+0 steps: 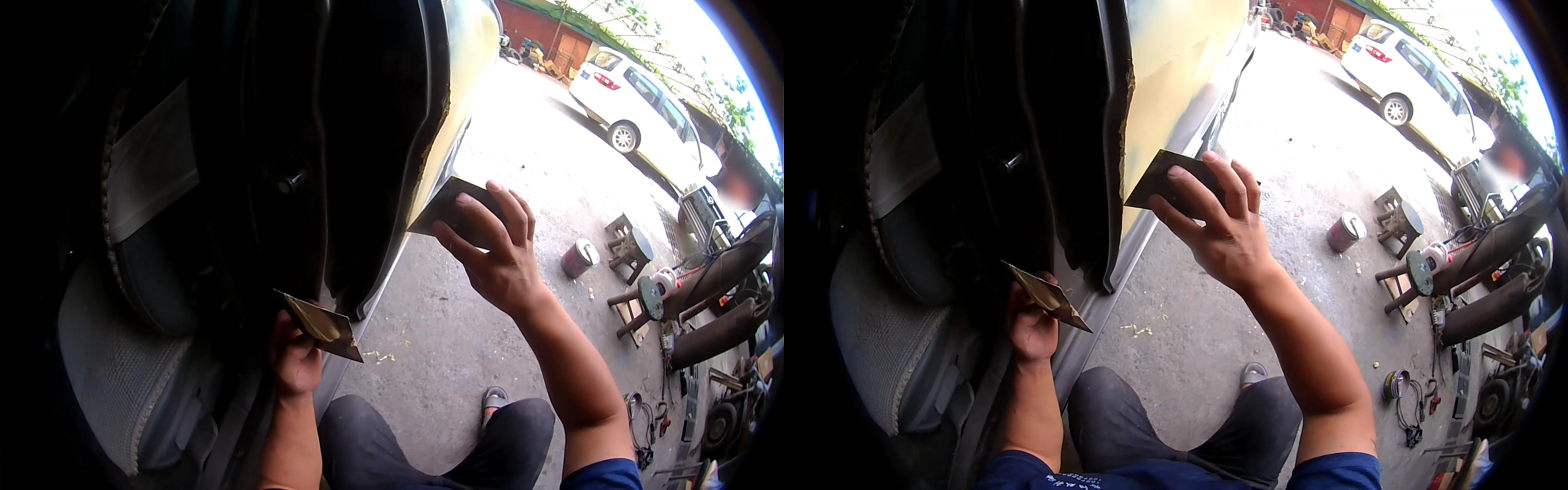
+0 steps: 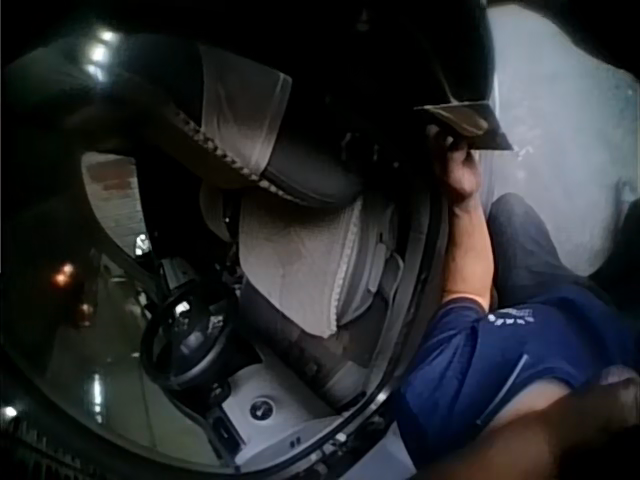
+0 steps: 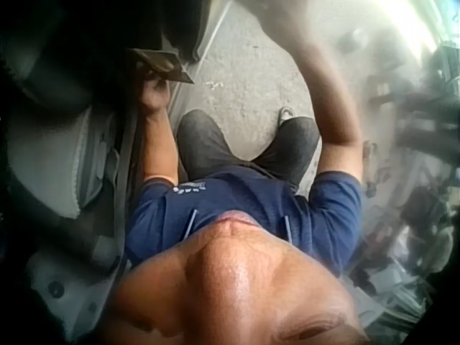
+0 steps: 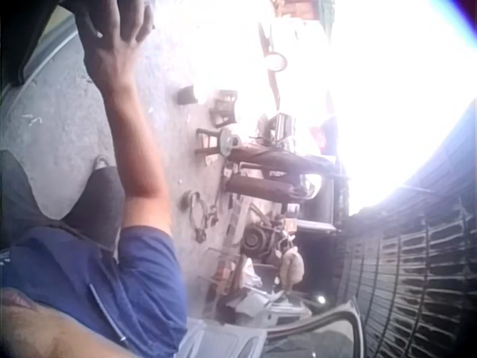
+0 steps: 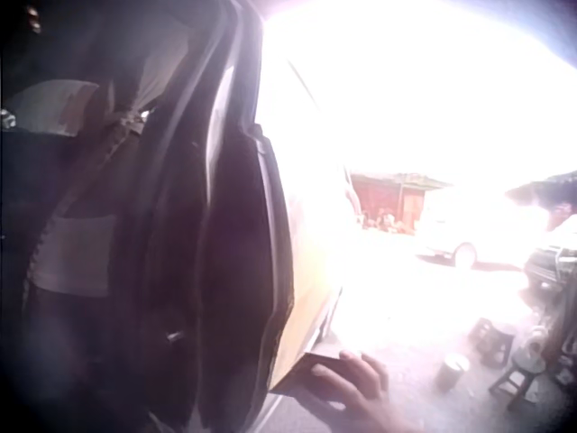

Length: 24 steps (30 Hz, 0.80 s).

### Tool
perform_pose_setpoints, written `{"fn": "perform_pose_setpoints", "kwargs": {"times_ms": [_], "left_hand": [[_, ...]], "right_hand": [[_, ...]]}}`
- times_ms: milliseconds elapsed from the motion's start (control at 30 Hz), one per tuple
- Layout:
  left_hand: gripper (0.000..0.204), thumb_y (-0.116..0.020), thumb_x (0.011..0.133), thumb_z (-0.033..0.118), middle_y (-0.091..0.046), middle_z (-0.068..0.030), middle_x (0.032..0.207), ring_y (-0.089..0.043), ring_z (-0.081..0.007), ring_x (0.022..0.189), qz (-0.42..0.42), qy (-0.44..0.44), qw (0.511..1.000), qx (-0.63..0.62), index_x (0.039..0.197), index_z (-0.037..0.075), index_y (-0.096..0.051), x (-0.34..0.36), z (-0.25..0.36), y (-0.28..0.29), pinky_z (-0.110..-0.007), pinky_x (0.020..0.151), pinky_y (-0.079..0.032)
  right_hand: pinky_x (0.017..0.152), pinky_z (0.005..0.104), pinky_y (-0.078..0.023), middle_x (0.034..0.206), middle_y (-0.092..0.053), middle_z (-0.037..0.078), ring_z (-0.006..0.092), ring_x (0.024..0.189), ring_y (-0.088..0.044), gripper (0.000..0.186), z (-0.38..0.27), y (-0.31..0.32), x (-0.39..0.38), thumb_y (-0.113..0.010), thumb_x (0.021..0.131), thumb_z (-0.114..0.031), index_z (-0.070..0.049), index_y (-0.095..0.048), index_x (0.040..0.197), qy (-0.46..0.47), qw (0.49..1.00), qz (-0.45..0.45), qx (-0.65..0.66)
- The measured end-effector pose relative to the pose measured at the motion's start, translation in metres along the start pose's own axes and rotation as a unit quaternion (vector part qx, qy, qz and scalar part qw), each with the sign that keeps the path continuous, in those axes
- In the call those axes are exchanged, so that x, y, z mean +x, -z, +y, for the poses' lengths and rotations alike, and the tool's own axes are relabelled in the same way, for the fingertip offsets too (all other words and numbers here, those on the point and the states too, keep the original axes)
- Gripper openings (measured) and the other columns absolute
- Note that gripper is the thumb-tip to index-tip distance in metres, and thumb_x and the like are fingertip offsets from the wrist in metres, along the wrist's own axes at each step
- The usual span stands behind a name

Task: The person applies a beige body filler to a damaged area on the side of a dark-colored car using a metal putty knife. They spread the filler across the door panel and the area around the door handle, smoothing it out to fill the imperfections.

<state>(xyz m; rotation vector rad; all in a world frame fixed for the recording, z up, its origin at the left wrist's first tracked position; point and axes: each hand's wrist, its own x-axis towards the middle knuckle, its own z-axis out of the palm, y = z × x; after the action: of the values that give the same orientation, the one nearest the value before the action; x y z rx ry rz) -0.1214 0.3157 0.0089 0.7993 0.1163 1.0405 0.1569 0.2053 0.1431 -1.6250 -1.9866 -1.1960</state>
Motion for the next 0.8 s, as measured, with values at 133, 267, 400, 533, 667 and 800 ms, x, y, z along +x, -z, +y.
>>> {"fn": "perform_pose_setpoints", "kwargs": {"times_ms": [133, 267, 400, 533, 667, 800], "left_hand": [[0.033, -0.058, 0.080, 0.009, -0.058, -0.0137, 0.117, -0.058, -0.0205, 0.105, 0.020, -0.001, 1.000, 0.007, 0.113, 0.004, -0.055, 0.000, 0.003, -0.005, -0.033, 0.091, -0.045], [0.039, -0.055, 0.086, 0.005, -0.057, -0.0116, 0.126, -0.056, -0.0228, 0.113, -0.034, -0.032, 0.999, -0.024, 0.125, 0.004, -0.053, -0.001, 0.003, -0.007, -0.038, 0.099, -0.045], [0.051, -0.046, 0.096, -0.002, -0.050, -0.0127, 0.140, -0.048, -0.0277, 0.131, -0.029, -0.015, 0.997, -0.071, 0.145, 0.006, -0.038, -0.021, 0.001, -0.051, -0.046, 0.114, -0.035], [0.047, -0.049, 0.096, 0.001, -0.053, -0.0120, 0.138, -0.050, -0.0248, 0.128, -0.016, 0.028, 0.989, -0.145, 0.142, 0.007, -0.041, -0.036, 0.001, -0.084, -0.041, 0.108, -0.041], [0.044, -0.053, 0.096, 0.005, -0.055, -0.0111, 0.135, -0.056, -0.0239, 0.121, 0.023, 0.039, 0.991, -0.122, 0.139, 0.005, -0.044, -0.031, 0.014, -0.091, -0.040, 0.106, -0.043], [0.045, -0.053, 0.095, 0.002, -0.055, -0.0107, 0.135, -0.054, -0.0241, 0.123, -0.004, -0.022, 0.995, -0.102, 0.139, 0.004, -0.044, -0.032, 0.018, -0.076, -0.041, 0.106, -0.044]], "right_hand": [[0.112, 0.0477, -0.028, 0.141, -0.043, 0.000, 0.0309, 0.137, -0.031, 0.039, -0.016, 0.001, 0.002, -0.073, 0.079, -0.016, -0.035, -0.069, 0.113, -0.025, 0.999, 0.002, 0.022], [0.109, 0.0468, -0.031, 0.140, -0.044, 0.003, 0.0313, 0.135, -0.034, 0.044, -0.018, -0.002, -0.019, -0.075, 0.077, -0.014, -0.033, -0.069, 0.116, -0.054, 0.998, -0.022, 0.004], [0.102, 0.0469, -0.042, 0.136, -0.049, 0.012, 0.0346, 0.130, -0.044, 0.049, -0.064, 0.041, -0.021, -0.078, 0.075, -0.007, -0.024, -0.069, 0.120, -0.187, 0.940, -0.026, 0.285], [0.100, 0.0455, -0.045, 0.134, -0.051, 0.017, 0.0377, 0.125, -0.050, 0.048, -0.097, 0.085, -0.028, -0.078, 0.078, -0.006, -0.016, -0.068, 0.124, -0.228, 0.674, -0.090, 0.697], [0.097, 0.0457, -0.046, 0.132, -0.054, 0.013, 0.0369, 0.120, -0.052, 0.052, -0.082, 0.073, -0.039, -0.081, 0.072, -0.008, -0.020, -0.069, 0.121, -0.172, 0.857, -0.131, 0.468], [0.097, 0.0460, -0.038, 0.138, -0.049, 0.008, 0.0353, 0.127, -0.041, 0.051, -0.051, 0.086, 0.007, -0.081, 0.070, -0.014, -0.023, -0.067, 0.118, -0.179, 0.974, -0.104, 0.096]]}}
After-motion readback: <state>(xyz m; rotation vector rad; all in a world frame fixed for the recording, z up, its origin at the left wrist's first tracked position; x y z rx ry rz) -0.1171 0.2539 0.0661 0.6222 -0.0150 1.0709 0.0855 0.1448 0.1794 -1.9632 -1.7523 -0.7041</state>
